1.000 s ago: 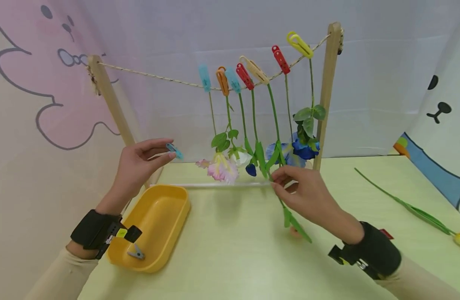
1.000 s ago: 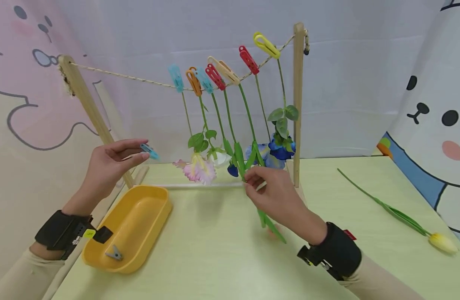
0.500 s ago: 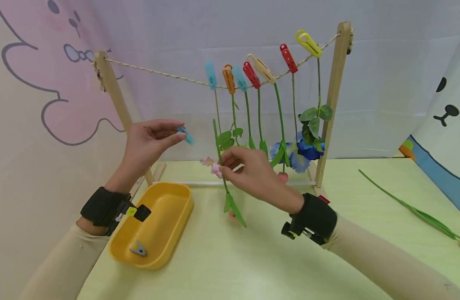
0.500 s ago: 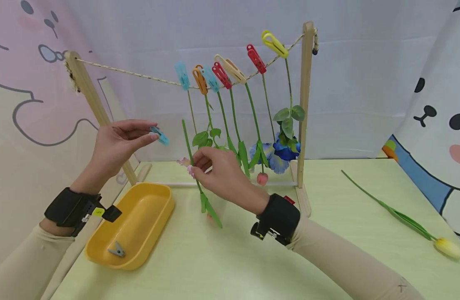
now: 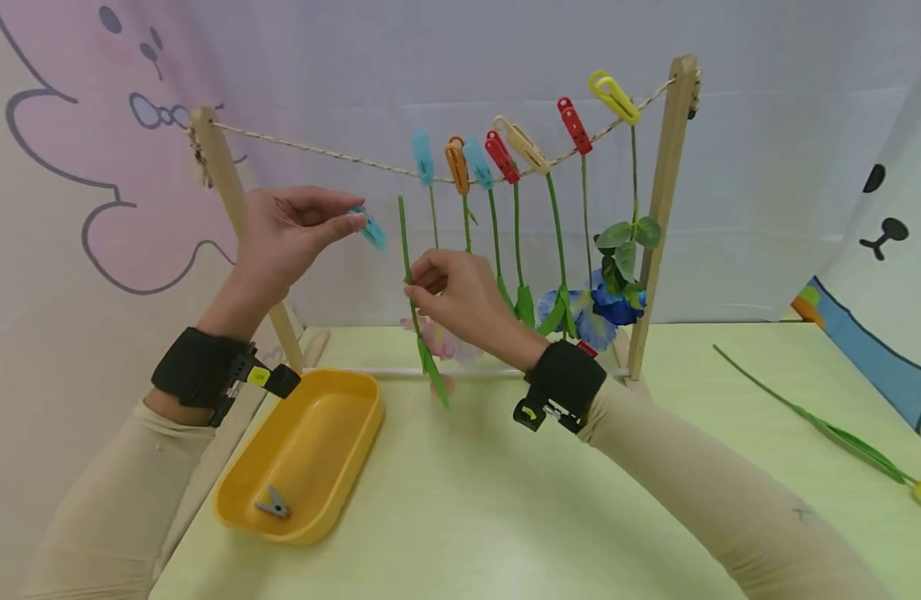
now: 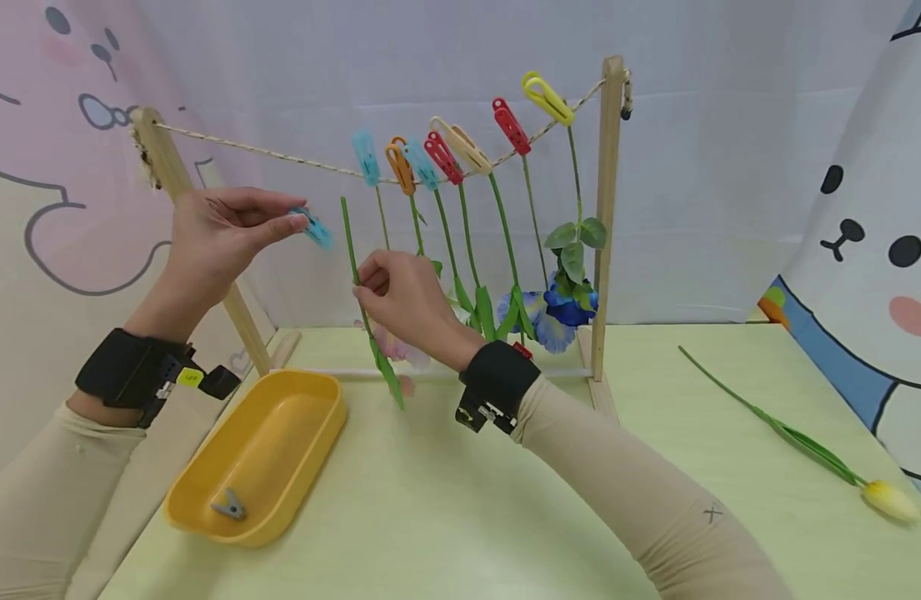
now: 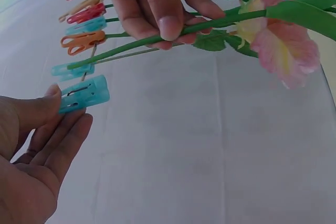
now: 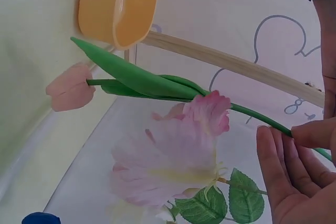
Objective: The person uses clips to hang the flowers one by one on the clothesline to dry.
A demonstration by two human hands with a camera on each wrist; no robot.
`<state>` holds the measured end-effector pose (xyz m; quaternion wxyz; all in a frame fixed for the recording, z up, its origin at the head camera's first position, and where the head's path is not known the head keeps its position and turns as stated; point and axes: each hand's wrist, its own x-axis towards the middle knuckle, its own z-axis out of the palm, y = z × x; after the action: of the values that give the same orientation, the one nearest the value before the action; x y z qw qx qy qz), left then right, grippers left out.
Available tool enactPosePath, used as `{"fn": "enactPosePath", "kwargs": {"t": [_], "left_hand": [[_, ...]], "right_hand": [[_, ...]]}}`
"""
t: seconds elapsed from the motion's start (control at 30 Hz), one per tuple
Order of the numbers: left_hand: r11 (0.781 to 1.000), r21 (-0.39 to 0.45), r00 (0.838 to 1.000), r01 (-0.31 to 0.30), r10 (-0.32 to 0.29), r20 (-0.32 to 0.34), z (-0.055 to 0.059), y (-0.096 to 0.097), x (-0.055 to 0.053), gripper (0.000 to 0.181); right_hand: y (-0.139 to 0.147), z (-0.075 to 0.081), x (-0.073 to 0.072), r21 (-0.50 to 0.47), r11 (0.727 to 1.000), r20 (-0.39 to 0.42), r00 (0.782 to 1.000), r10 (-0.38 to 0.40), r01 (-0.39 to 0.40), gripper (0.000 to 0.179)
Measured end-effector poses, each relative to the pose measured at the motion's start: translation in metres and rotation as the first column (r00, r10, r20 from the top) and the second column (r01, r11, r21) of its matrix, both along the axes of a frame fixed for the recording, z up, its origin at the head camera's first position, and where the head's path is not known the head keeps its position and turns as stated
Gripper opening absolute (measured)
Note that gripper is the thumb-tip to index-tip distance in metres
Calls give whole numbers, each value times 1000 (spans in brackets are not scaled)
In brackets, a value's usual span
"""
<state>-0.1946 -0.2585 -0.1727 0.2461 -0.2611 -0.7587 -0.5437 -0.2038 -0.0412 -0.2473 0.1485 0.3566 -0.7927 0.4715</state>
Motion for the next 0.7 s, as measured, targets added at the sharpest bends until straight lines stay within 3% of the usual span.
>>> {"fn": "enactPosePath", "kwargs": {"t": [0.2, 0.43, 0.7], "left_hand": [[998, 44, 998, 55, -53, -35, 28, 4, -8, 18], [996, -78, 992, -53, 43, -119, 54, 15, -14, 16], [998, -61, 998, 13, -17, -66, 72, 27, -12, 13]], "right_hand": [[-6, 5, -11, -2, 999, 5, 999, -35, 35, 11], [-9, 5, -19, -7, 995, -29, 995, -101, 100, 12], [-13, 9, -24, -24, 987, -65, 985, -160, 159, 10]]}}
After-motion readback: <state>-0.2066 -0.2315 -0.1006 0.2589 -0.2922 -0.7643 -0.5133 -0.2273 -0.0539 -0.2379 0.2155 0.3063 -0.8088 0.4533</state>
